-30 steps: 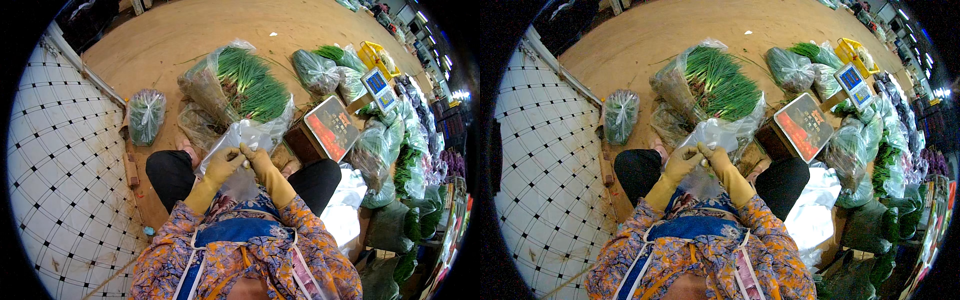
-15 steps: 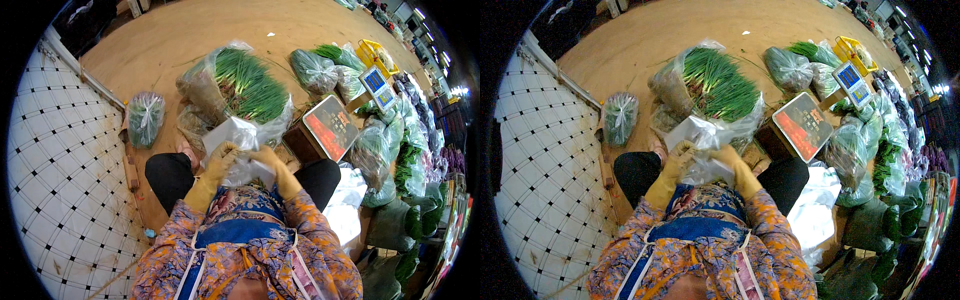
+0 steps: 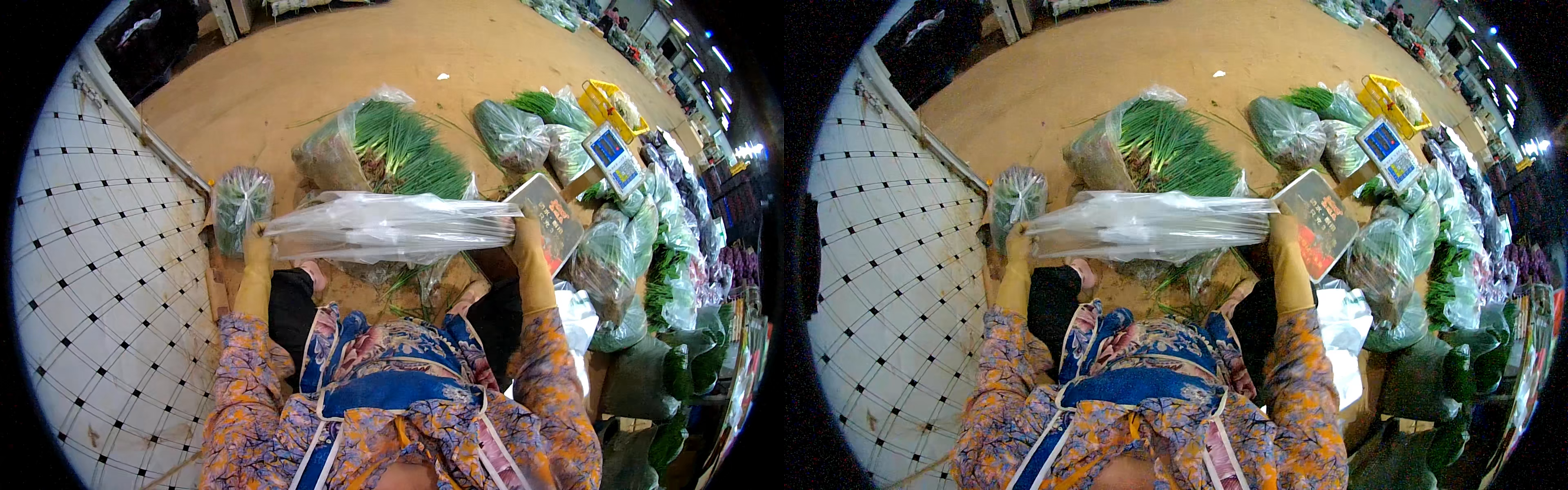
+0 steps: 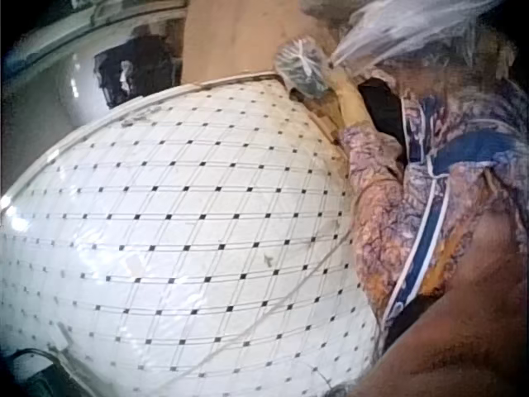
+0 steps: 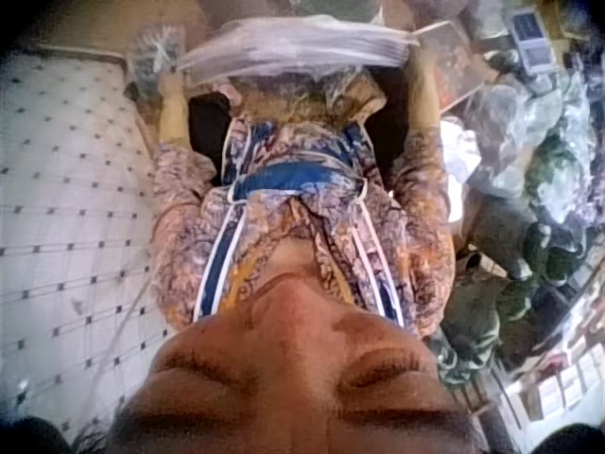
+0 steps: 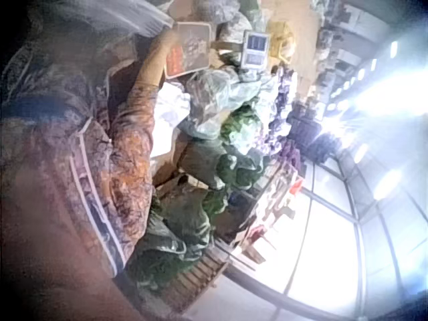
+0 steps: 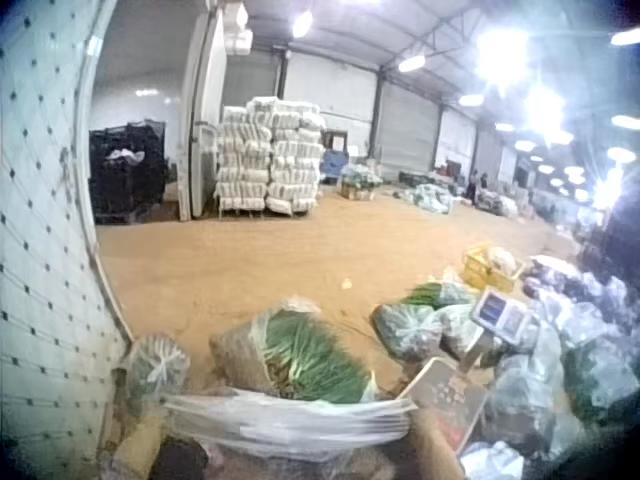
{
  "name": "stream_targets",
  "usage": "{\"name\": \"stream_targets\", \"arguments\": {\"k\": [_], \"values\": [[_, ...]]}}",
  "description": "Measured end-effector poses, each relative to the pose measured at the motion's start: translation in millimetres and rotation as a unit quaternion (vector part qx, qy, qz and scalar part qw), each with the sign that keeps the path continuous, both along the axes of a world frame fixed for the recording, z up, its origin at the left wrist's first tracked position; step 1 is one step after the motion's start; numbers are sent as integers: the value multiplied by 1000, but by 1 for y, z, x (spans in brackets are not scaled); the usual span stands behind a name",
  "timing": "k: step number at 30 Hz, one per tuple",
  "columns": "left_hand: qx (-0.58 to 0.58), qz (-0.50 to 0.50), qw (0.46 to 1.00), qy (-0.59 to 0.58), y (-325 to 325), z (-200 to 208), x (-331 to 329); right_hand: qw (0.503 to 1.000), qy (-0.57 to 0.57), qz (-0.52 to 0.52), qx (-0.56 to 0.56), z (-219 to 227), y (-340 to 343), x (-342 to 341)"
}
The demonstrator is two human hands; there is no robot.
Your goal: The person sorts green onions from a large pile into smaller bundles, places them into plastic bags, and weighs the bags on a digital scale.
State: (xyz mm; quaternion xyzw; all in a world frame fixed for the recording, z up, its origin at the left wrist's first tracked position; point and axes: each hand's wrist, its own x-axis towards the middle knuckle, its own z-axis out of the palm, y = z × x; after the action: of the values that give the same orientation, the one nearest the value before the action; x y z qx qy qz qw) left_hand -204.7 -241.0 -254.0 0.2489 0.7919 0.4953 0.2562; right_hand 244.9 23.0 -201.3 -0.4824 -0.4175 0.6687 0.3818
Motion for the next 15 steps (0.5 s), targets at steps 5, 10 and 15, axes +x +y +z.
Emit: {"name": "stream_targets", "arguments": {"k": [5,10,15], "values": [[38,-184,886,423,29,33,93,905,-366,123,180,98,-50,-85],[24,-111,868,483,86,77,118,665,-504,275,478,144,-96,-157],[-210,-181,840,467,46,47,31,556,-673,218,436,98,12,-94]]}}
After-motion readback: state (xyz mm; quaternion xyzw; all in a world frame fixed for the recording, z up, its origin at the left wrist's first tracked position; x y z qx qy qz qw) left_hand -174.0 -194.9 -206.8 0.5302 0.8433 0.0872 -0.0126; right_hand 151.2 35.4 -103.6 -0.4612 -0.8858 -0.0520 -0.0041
